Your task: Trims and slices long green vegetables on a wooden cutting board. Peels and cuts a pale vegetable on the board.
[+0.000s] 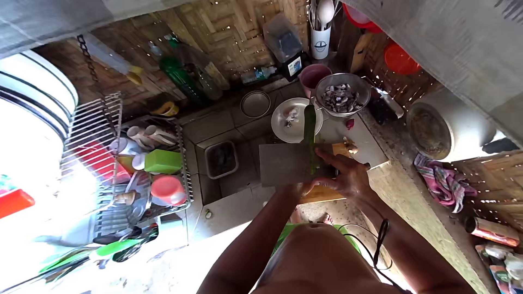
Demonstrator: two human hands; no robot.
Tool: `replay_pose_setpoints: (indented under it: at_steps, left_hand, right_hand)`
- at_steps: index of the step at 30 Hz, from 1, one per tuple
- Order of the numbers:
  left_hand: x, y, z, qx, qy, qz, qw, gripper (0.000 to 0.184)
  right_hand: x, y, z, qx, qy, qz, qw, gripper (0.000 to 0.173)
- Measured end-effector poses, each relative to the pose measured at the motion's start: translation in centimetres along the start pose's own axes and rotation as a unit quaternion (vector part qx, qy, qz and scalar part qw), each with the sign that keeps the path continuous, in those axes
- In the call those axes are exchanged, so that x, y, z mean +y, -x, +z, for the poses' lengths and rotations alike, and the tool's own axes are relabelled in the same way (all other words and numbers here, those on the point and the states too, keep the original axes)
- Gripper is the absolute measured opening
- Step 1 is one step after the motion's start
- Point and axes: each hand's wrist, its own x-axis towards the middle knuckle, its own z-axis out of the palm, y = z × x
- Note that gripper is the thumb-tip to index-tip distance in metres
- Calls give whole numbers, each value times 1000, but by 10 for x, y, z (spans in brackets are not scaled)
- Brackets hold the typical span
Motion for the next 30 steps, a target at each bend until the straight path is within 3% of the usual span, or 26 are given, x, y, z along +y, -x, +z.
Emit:
replay_pose_setpoints:
  at_steps: [1, 4, 7, 9, 17, 24, 30]
  left_hand:
    - [-8, -6, 3, 3, 111, -3, 994, 15]
    - [-26, -12, 1, -8, 178, 22, 984, 18]
    - [-25, -21, 11, 13, 399, -54, 915, 25]
    - [-20, -25, 18, 38, 454, -81, 887, 27]
    - [-9, -25, 22, 70, 446, -118, 885, 23]
    - [-10, -24, 25, 85, 460, -144, 872, 33]
    - [-26, -26, 17, 51, 446, -110, 887, 37]
  right_hand:
    - [1, 0, 1, 1, 1, 0, 1000, 78]
    - [3, 0, 1, -4, 0, -2, 1000, 78]
    - [5, -2, 1, 3, 4, -3, 1000, 78]
    - [6, -3, 2, 3, 2, 3, 1000, 78]
    - [15, -5, 3, 7, 3, 10, 1000, 77]
    - [21, -7, 1, 5, 10, 9, 1000, 78]
    - [18, -6, -4, -14, -5, 16, 1000, 78]
